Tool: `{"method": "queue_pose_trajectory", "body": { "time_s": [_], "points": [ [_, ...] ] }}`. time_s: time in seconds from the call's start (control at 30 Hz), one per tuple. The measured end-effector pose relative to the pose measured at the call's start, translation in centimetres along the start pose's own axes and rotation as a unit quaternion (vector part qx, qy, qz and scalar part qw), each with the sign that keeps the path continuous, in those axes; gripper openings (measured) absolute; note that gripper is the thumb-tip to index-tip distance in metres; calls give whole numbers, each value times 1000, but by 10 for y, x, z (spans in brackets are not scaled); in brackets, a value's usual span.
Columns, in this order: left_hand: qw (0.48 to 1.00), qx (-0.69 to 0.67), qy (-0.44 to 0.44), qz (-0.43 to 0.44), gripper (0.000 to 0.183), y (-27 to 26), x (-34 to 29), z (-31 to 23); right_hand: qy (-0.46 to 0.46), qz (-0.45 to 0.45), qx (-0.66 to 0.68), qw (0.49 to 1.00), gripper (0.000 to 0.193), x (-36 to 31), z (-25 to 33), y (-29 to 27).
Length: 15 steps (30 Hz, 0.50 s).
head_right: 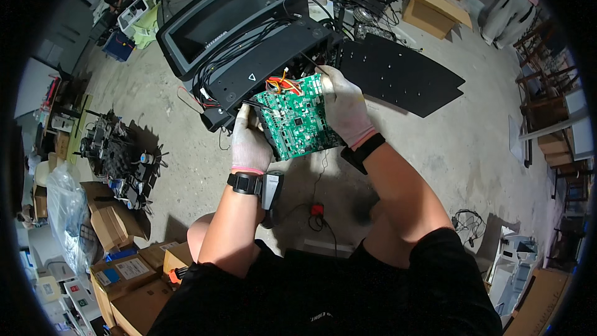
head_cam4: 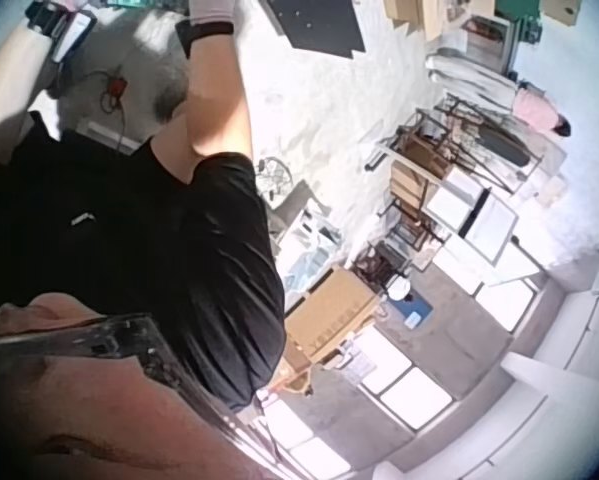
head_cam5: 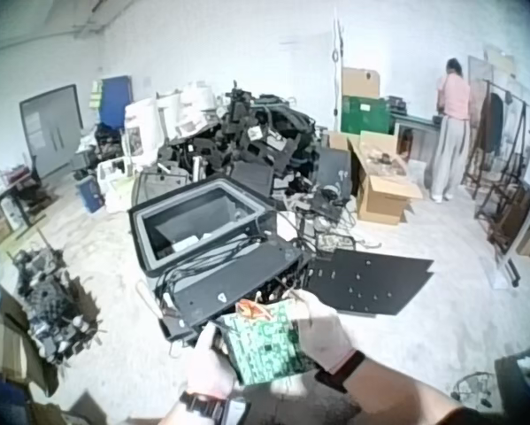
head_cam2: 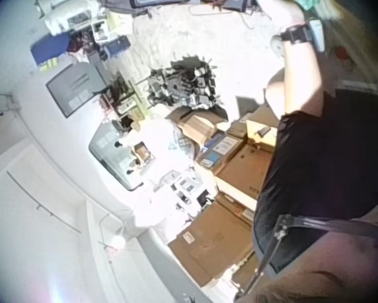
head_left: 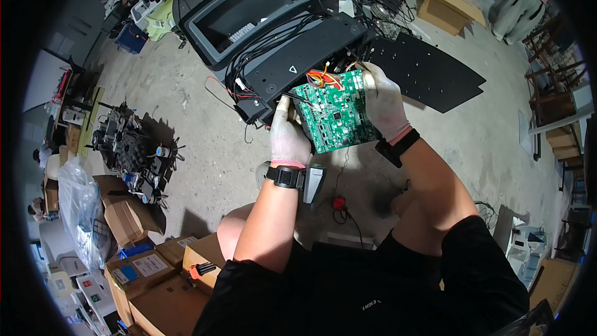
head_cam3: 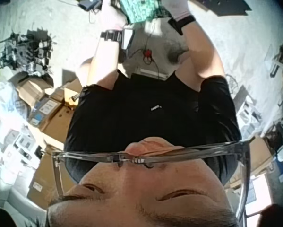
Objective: Disassembling an electronic device by removing the motherboard and other internal components.
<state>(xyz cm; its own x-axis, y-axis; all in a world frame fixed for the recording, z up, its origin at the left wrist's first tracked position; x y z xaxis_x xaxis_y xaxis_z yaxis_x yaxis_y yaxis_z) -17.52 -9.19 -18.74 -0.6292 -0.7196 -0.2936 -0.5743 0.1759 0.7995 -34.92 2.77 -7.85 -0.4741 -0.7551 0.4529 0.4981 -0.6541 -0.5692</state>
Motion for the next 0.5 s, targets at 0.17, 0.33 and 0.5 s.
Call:
{"method": "queue_pose_trajectory", "body": {
  "time_s": [0.17, 0.33, 0.5],
  "points": [
    [998, 23, -31, 57, 28, 3, 8, 0, -16, 24, -34, 999, 28, 6, 4, 7],
    [998, 49, 47, 7, 25, -2, 14, -8, -1, 0, -32, 999, 28, 2, 4, 10],
    [996, 58, 46, -40, 23, -16, 15, -6, -22, -40, -55, 997, 28, -2, 14, -8]
  ]
}}
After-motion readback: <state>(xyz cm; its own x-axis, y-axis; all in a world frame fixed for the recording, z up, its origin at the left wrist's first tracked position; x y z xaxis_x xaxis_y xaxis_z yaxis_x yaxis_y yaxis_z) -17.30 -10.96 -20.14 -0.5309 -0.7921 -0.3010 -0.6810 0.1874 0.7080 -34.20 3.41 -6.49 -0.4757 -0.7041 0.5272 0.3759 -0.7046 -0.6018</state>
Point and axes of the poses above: each hand's wrist, its own x-axis towards the middle knuckle, its own y-axis out of the palm, z = x × y, the point moved 10 cm from there along x, towards the middle knuckle, and after that the axes turned 10 degrees about z, right-handed, at the moved point
